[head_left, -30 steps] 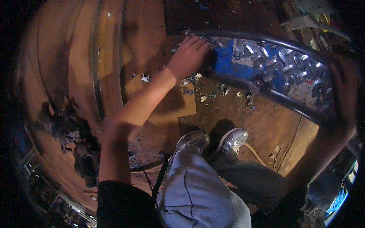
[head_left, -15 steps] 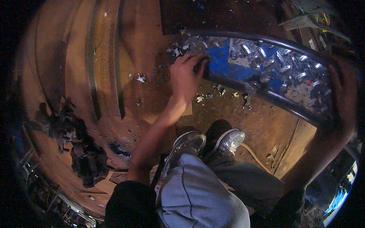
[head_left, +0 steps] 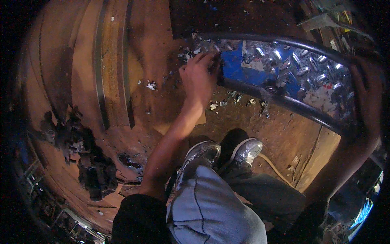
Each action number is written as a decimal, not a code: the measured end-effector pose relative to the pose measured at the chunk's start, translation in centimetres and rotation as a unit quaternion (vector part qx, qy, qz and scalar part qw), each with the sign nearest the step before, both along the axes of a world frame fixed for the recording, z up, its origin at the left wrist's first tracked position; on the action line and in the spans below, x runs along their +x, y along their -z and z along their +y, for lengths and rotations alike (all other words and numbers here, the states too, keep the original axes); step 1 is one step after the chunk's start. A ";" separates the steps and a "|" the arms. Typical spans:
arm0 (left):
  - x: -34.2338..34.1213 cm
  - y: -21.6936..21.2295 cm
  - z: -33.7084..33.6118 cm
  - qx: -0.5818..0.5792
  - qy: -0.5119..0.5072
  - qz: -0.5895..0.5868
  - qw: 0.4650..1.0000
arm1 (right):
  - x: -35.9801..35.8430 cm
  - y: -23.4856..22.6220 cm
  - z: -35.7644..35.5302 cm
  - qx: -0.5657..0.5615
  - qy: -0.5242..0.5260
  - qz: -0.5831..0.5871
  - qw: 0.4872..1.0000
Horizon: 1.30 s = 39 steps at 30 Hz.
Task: The person sits on the floor and uses their hands to peel paint and debris from a curved metal frame. They repeatedly scrape and pull at the surface, removing flakes and exposing the underlying material.
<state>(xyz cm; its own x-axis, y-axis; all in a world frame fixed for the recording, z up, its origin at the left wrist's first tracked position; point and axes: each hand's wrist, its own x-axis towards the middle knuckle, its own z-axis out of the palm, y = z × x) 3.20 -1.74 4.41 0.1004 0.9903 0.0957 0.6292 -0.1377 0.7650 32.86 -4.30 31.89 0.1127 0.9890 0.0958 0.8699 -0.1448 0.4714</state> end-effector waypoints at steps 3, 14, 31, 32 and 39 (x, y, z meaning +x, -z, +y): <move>0.4 0.1 0.0 -0.005 -0.005 -0.062 0.998 | 0.2 -0.1 0.0 -0.005 0.009 0.026 1.000; 1.4 0.5 -0.4 0.027 -0.036 -0.128 0.991 | -0.4 -0.4 0.5 -0.021 0.006 0.011 1.000; 1.0 1.8 -0.3 0.028 -0.051 -0.166 0.984 | 1.1 -0.6 0.1 -0.036 -0.062 -0.023 0.997; 0.9 1.8 0.1 0.045 -0.038 -0.164 0.985 | 1.2 -0.5 0.1 -0.026 -0.050 -0.011 0.998; -0.6 1.3 1.3 0.090 0.030 -0.056 0.994 | 0.3 -0.3 0.2 -0.026 -0.027 -0.016 0.999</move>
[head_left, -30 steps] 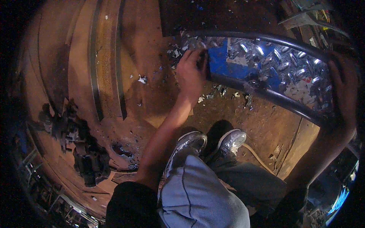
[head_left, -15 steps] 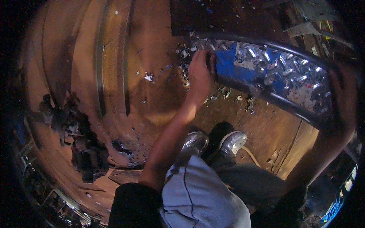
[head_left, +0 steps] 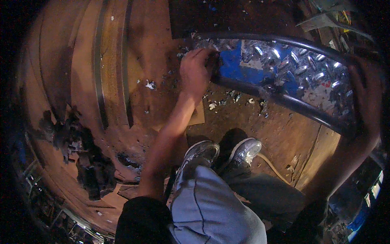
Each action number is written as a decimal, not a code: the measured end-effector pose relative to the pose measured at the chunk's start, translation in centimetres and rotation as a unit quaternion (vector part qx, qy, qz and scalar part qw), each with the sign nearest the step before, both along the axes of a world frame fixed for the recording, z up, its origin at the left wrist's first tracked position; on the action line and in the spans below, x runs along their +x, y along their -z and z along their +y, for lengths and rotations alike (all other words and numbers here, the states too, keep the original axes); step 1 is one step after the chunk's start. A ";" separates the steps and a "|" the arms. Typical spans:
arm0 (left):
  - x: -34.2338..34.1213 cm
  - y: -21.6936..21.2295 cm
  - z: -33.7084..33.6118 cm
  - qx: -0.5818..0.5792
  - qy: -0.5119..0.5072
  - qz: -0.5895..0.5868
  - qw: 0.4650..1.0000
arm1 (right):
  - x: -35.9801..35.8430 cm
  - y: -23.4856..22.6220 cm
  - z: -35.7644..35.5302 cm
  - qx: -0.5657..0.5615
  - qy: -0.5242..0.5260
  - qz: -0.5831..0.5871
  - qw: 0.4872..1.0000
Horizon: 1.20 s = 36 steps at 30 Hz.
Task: The person sits on the floor and uses their hands to peel paint and debris from a curved metal frame. They repeatedly scrape and pull at the surface, removing flakes and exposing the underlying material.
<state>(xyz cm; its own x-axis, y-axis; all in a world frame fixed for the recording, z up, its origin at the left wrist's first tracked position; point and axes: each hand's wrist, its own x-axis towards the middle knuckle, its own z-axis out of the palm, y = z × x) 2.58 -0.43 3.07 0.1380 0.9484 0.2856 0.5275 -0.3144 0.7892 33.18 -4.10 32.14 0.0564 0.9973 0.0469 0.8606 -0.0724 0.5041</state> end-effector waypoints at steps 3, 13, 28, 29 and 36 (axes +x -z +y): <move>-0.3 -0.1 0.5 -0.001 0.045 0.065 0.997 | -0.5 0.0 0.0 0.019 0.007 -0.005 1.000; 1.4 0.3 0.6 0.010 0.036 0.190 0.981 | -0.2 -0.1 0.1 0.018 0.013 -0.015 1.000; 0.7 -0.6 -1.1 -0.071 -0.022 -0.077 0.994 | -3.4 -1.2 0.5 -0.042 -0.003 0.020 0.999; 0.6 -0.6 -1.0 -0.070 -0.017 -0.067 0.995 | -3.5 -1.3 0.7 -0.042 -0.010 0.014 0.999; 0.4 -1.6 0.1 -0.082 -0.017 0.066 0.994 | -2.9 -1.3 0.8 -0.046 -0.020 -0.008 0.999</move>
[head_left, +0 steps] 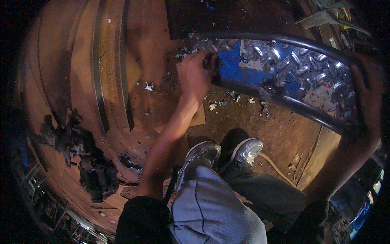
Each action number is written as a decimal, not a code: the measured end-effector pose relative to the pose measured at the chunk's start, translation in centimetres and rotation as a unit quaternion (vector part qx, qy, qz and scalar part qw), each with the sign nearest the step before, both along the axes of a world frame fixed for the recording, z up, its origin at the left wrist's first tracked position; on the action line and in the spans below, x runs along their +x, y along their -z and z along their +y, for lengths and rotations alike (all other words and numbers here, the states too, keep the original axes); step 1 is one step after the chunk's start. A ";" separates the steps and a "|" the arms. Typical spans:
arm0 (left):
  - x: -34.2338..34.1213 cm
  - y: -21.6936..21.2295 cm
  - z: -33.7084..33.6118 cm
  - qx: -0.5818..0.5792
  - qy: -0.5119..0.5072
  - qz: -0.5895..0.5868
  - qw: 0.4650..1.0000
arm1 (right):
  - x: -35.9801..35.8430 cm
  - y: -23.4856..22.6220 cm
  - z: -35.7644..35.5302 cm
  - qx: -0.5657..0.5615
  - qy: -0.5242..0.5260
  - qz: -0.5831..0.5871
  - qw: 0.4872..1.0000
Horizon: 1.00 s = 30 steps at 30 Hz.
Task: The person sits on the floor and uses their hands to peel paint and debris from a curved metal frame. They repeatedly scrape and pull at the surface, removing flakes and exposing the underlying material.
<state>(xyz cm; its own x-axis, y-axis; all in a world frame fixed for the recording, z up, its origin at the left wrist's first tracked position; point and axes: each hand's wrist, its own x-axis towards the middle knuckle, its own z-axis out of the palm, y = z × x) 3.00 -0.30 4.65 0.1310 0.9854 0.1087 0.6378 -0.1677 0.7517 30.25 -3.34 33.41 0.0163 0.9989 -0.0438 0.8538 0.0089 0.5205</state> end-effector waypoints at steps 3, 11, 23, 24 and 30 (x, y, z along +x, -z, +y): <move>-0.2 -0.8 0.2 0.022 0.024 0.023 0.999 | -0.2 -0.1 -0.1 -0.012 0.028 0.005 1.000; 0.4 -1.2 1.8 -0.073 0.096 0.123 0.985 | -0.5 0.1 -0.1 0.003 0.010 0.018 1.000; 1.1 0.0 1.7 -0.050 0.079 0.020 0.995 | 2.0 1.1 -0.5 0.055 0.034 0.027 0.998; 1.1 0.1 1.7 -0.053 0.076 0.007 0.996 | 1.6 1.1 -0.3 0.053 0.040 0.039 0.997; 1.4 -0.3 1.7 -0.109 0.070 -0.010 0.992 | -0.5 0.0 0.1 0.006 0.011 0.009 1.000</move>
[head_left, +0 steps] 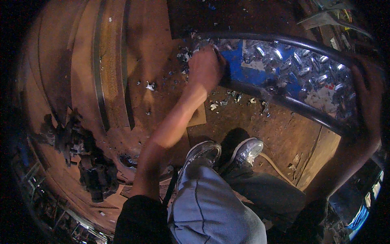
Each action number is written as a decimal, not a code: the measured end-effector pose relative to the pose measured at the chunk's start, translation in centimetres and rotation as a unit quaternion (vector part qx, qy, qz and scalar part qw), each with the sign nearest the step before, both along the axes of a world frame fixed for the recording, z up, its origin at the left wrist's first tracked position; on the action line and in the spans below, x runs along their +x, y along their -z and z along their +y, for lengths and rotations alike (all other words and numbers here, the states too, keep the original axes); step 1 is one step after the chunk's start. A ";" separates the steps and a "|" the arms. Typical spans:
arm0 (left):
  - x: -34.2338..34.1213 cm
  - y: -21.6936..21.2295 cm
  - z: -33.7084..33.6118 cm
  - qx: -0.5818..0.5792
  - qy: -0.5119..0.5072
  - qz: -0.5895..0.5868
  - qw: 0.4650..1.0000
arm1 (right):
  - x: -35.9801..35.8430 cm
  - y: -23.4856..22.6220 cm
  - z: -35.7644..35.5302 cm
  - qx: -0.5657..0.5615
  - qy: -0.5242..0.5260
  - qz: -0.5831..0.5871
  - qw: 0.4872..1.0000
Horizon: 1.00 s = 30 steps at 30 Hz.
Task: The person sits on the floor and uses their hands to peel paint and debris from a curved metal frame. They repeatedly scrape and pull at the surface, removing flakes and exposing the underlying material.
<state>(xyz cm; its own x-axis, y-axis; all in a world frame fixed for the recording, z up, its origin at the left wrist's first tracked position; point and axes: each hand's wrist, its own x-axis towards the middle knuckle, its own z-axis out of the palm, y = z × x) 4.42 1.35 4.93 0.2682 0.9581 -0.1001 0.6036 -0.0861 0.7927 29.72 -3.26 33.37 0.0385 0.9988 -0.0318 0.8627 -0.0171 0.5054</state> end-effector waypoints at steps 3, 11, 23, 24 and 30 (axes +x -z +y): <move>0.5 -0.6 -0.7 0.018 -0.027 -0.003 0.999 | 0.2 0.0 -0.1 -0.009 0.020 -0.016 1.000; -1.8 -0.4 -2.1 0.014 -0.105 -0.058 0.993 | 0.5 0.3 -0.3 0.011 -0.019 -0.021 1.000; -0.8 -1.2 -2.2 0.014 -0.079 -0.009 0.997 | 0.5 0.1 -0.4 0.001 -0.006 0.032 0.999; -0.8 -1.2 -2.5 0.040 -0.079 -0.025 0.996 | 0.6 0.1 -0.5 0.003 -0.020 0.030 0.999; 0.2 -0.3 -3.9 0.088 -0.129 -0.066 0.986 | 0.5 0.1 -0.9 0.003 -0.035 0.031 0.999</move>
<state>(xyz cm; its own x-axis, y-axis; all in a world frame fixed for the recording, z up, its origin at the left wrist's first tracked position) 4.67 -2.53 5.28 0.0138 0.9956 0.0929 0.5166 -0.0867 0.8518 30.22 -4.12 33.30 -0.0332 0.9991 -0.0252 0.8911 0.0410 0.4519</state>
